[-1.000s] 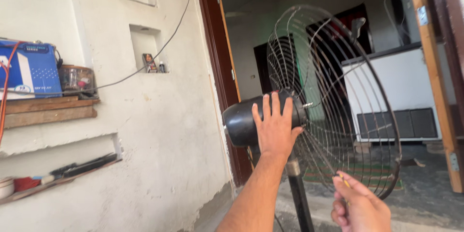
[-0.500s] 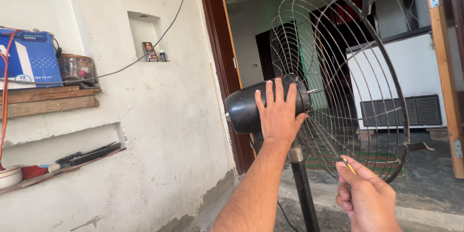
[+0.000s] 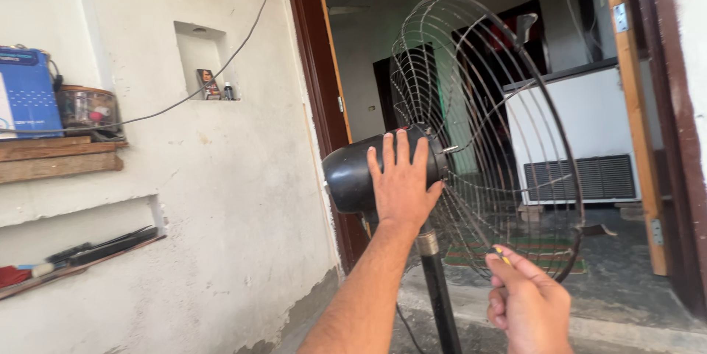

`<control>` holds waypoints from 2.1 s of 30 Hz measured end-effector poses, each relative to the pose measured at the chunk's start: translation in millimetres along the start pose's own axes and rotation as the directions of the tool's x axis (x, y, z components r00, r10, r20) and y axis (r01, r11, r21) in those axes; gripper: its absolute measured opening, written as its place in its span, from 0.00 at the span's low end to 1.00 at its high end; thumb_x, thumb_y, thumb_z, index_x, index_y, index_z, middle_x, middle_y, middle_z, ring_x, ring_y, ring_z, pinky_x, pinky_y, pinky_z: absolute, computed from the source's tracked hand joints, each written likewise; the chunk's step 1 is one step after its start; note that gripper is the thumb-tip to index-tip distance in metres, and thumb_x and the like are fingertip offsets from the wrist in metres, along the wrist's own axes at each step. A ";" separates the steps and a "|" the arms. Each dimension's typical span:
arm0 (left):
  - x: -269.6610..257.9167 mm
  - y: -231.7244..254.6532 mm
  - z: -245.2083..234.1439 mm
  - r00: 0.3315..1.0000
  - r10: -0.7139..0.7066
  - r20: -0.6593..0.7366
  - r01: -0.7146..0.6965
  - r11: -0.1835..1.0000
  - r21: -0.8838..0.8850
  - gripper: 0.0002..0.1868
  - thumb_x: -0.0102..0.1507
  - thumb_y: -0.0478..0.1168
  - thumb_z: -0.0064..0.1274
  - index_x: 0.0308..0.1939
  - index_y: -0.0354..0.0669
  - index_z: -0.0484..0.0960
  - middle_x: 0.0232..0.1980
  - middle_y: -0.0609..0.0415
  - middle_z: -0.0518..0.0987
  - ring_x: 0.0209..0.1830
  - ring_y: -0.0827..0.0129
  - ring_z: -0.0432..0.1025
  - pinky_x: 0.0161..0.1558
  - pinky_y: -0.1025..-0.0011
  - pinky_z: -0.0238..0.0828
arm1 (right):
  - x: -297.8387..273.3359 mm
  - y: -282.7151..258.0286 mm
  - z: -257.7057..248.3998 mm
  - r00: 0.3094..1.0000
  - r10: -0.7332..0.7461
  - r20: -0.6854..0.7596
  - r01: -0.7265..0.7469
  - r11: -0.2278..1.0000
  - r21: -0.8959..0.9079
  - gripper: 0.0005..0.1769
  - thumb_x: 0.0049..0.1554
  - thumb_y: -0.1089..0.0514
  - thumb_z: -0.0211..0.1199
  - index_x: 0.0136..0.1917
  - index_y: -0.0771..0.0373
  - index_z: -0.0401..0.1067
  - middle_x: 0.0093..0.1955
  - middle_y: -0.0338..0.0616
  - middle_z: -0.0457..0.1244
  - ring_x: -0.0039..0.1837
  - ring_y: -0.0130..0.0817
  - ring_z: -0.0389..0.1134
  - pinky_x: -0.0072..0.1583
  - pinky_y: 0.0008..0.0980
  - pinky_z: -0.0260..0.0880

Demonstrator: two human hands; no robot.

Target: The person uses a screwdriver to loosen and tighten screws on the front grill and motor housing of a standing electric fan. They manipulate the fan grill and motor casing while working on the device.

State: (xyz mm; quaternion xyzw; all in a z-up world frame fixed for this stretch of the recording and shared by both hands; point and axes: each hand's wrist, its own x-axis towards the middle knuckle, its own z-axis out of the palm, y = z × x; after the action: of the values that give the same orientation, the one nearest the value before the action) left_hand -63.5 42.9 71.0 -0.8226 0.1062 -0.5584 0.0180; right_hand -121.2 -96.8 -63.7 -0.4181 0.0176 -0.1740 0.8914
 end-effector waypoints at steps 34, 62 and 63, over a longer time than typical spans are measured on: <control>1.0 -7.1 14.2 0.999 0.021 0.024 -0.023 0.995 0.099 0.47 0.54 0.62 0.65 0.73 0.54 0.63 0.76 0.45 0.57 0.79 0.51 0.48 0.75 0.40 0.34 | 1.8 -10.6 -1.7 0.991 0.120 0.060 -0.121 0.992 0.029 0.22 0.55 0.61 0.64 0.63 0.66 0.72 0.38 0.40 0.56 0.29 0.25 0.48 0.31 0.29 0.45; 11.7 -14.6 2.6 0.993 0.027 0.113 -0.044 0.987 0.152 0.54 0.51 0.67 0.66 0.74 0.54 0.58 0.77 0.46 0.55 0.78 0.47 0.47 0.72 0.31 0.36 | -10.8 -11.6 -3.2 0.967 0.240 0.089 -0.253 0.951 0.179 0.16 0.60 0.55 0.60 0.61 0.61 0.71 0.39 0.38 0.55 0.34 0.24 0.48 0.36 0.26 0.48; 11.8 -15.7 2.8 0.993 0.030 0.111 -0.046 0.987 0.151 0.54 0.51 0.67 0.65 0.74 0.55 0.57 0.77 0.46 0.55 0.78 0.47 0.47 0.71 0.31 0.36 | -12.8 -12.0 -1.8 0.967 0.242 0.072 -0.252 0.952 0.176 0.17 0.60 0.55 0.60 0.61 0.60 0.71 0.39 0.38 0.55 0.34 0.24 0.48 0.36 0.26 0.48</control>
State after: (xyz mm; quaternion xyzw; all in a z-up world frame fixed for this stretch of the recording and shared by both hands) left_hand -54.3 55.7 83.0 -0.8457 0.0774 -0.5190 0.0976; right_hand -137.1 -101.1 -57.3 -0.3327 0.0313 -0.0516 0.9411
